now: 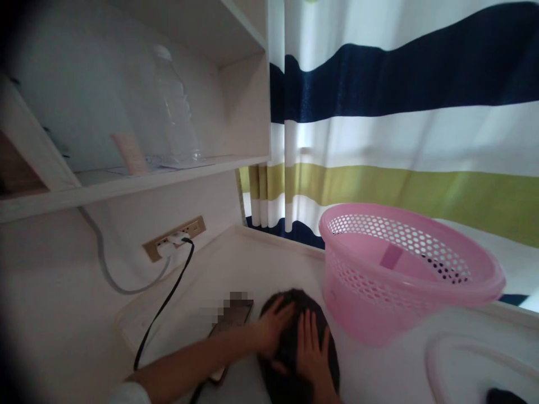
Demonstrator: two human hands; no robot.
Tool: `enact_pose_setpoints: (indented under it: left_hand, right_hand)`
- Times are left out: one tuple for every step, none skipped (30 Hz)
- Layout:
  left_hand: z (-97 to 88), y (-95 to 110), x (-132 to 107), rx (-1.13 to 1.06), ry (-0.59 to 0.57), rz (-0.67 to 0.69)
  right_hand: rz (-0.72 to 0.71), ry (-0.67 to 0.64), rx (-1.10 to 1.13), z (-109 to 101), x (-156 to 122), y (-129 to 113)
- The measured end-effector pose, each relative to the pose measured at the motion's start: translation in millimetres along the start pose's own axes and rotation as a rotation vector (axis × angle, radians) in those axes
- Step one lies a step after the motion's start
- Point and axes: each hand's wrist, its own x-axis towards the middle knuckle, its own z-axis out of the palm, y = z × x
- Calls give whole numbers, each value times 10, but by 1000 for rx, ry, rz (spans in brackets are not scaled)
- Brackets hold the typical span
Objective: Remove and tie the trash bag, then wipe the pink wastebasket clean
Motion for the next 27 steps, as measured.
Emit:
enact_pose_setpoints:
  left_hand:
    - [-239,-280,45,44,-22,-57]
    - [-509,-564,63,91,-40,-147]
    - [-789,-839,52,136,-64,-262]
    - [-1061,-1092,12,180,-104,-381]
    - [-1307,-1311,-56,238,-107,-476]
    - [-1517,-1490,-143,296,-107,-543]
    - [-1683,-1626,-242,342,-117,-604]
    - [-1803,-1721,-344,370,-136,-660]
    - [-1880,-1780,-440,384,-159,-718]
    - [-1920,-1811,-523,387,-181,-767]
    - [-1932,-1820,-589,388,-201,-797]
    - [-1925,-1814,-637,384,-220,-820]
    - [-1908,-1798,-666,380,-232,-831]
    - [-1890,-1775,-677,377,-235,-834]
    - [-1877,-1746,-672,375,-230,-833]
    - [-1875,-1712,-649,371,-215,-825]
    - [-1890,-1670,-608,363,-188,-806]
    - [-1923,-1620,-547,346,-146,-778]
    - [-1977,-1560,-464,320,-84,-743]
    - [-2053,-1490,-358,286,2,-703]
    - [-2148,-1411,-230,246,109,-662]
    - [-2258,-1322,-80,200,237,-624]
    - [-2375,-1224,88,145,373,-592]
    - [-2489,-1119,270,74,490,-568]
    - [-2591,-1007,462,-21,589,-555]
    - [-2668,-888,659,-142,660,-555]
    - [-2713,-763,852,-220,687,-552]
  right_hand:
    - [40,-8,54,66,336,-30]
    - [62,-6,116,81,674,-60]
    - [90,-18,186,41,992,-83]
    - [130,-2,251,-50,1270,-97]
    - [126,37,300,-182,1494,-102]
    - [89,63,336,-341,1657,-100]
    - [43,92,351,-510,1760,-94]
    - [4,119,350,-671,1808,-88]
    - [-18,146,336,-812,1812,-85]
    - [-47,158,314,-926,1782,-87]
    - [-73,169,286,-1013,1732,-93]
    - [-100,177,256,-1077,1671,-101]
    - [-130,183,226,-1127,1609,-110]
    - [-160,189,195,-1173,1552,-115]
    - [-188,198,160,-1228,1506,-113]
    - [-210,209,122,-1300,1472,-99]
    - [-221,222,83,-1397,1453,-68]
    - [-217,235,41,-1523,1450,-18]
    - [-198,251,2,-1676,1465,55]
    - [-162,262,-33,-1854,1496,152]
    - [-110,268,-66,-2049,1543,277]
    - [-50,283,-100,-2250,1603,428]
    - [11,290,-136,-2447,1672,605]
    - [81,297,-168,-2627,1745,807]
    - [154,298,-197,-2777,1815,1028]
    - [229,292,-223,-2888,1875,1264]
    - [310,262,-244,-2953,1916,1503]
